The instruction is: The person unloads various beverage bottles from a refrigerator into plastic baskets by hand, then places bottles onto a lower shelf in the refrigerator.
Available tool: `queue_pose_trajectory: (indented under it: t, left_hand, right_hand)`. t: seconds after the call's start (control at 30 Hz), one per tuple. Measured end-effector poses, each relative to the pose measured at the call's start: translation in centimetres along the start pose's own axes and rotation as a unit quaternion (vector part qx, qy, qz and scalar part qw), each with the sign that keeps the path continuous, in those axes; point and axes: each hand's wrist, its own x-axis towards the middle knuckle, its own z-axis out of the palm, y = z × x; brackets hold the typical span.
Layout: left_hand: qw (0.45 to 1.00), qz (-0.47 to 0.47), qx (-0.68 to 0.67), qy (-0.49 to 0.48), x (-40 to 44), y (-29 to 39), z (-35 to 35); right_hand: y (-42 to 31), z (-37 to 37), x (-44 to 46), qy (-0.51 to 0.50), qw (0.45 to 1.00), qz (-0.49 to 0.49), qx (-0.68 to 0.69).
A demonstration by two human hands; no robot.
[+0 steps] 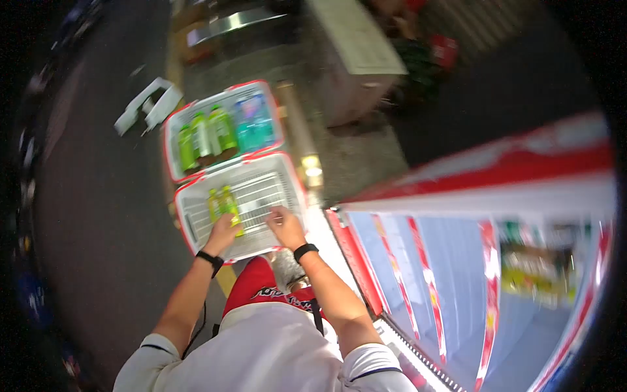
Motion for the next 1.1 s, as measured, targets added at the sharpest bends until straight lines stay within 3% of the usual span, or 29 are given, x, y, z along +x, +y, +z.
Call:
queue_pose_trajectory:
  t: [0.13,0.23,0.33,0.4,0.47,0.57,0.6,0.67,0.7,0.8,0.87,0.93,0.97,1.0,1.03,1.1]
  left_hand:
    - [0.988,0.067,-0.096,-0.103,-3.5,8.6,5.6]
    - [0.97,0.116,-0.104,-0.188,-7.4,15.8,10.7]
    - [0.942,0.209,-0.078,-0.251,-12.0,23.9,13.9]
    - [0.926,0.247,-0.107,-0.266,-14.6,27.9,16.1]
    - [0.892,0.325,-0.136,-0.283,-17.9,31.8,17.6]
    - [0.856,0.401,-0.146,-0.291,-22.4,37.3,18.7]
    - [0.852,0.424,-0.125,-0.281,-24.2,39.3,18.5]
    - [0.831,0.473,-0.12,-0.268,-26.4,41.9,18.5]
    - [0.82,0.492,-0.123,-0.265,-27.0,42.9,18.7]
    - [0.804,0.526,-0.129,-0.243,-29.8,45.8,17.9]
    - [0.801,0.534,-0.128,-0.239,-30.3,47.0,17.5]
    - [0.782,0.586,-0.119,-0.173,-31.2,48.3,16.8]
    - [0.783,0.587,-0.123,-0.168,-31.6,48.9,16.4]
    - [0.755,0.64,-0.104,-0.102,-32.1,49.9,15.9]
    - [0.721,0.687,-0.083,-0.039,-32.3,50.6,15.7]
    - [0.731,0.665,-0.125,-0.084,-31.7,50.9,15.6]
  right_hand:
    - [-9.1,-11.0,-11.3,0.149,0.987,-0.062,0.007]
    - [-15.2,-18.9,-20.7,0.326,0.924,-0.198,0.02]
    - [-19.4,-26.0,-28.9,0.485,0.801,-0.336,-0.101]
    - [-21.2,-30.1,-32.5,0.62,0.686,-0.355,-0.14]
    - [-23.3,-33.6,-34.5,0.698,0.631,-0.31,-0.137]
    - [-24.2,-38.1,-34.5,0.657,0.688,-0.234,-0.2]
    - [-24.5,-38.6,-34.4,0.659,0.683,-0.246,-0.197]
    - [-25.1,-39.5,-34.4,0.569,0.787,-0.135,-0.197]
    - [-24.4,-40.0,-33.7,0.602,0.738,-0.14,-0.27]
    - [-24.8,-39.6,-34.2,0.577,0.767,-0.161,-0.231]
    - [-25.0,-38.5,-34.9,0.587,0.75,-0.181,-0.246]
    - [-25.1,-36.7,-35.7,0.597,0.688,-0.286,-0.297]
    - [-25.6,-36.1,-36.1,0.576,0.677,-0.345,-0.301]
    - [-26.5,-35.1,-36.6,0.554,0.663,-0.402,-0.304]
    - [-27.2,-34.1,-36.9,0.531,0.692,-0.401,-0.279]
    - [-29.2,-31.6,-38.1,0.472,0.743,-0.405,-0.247]
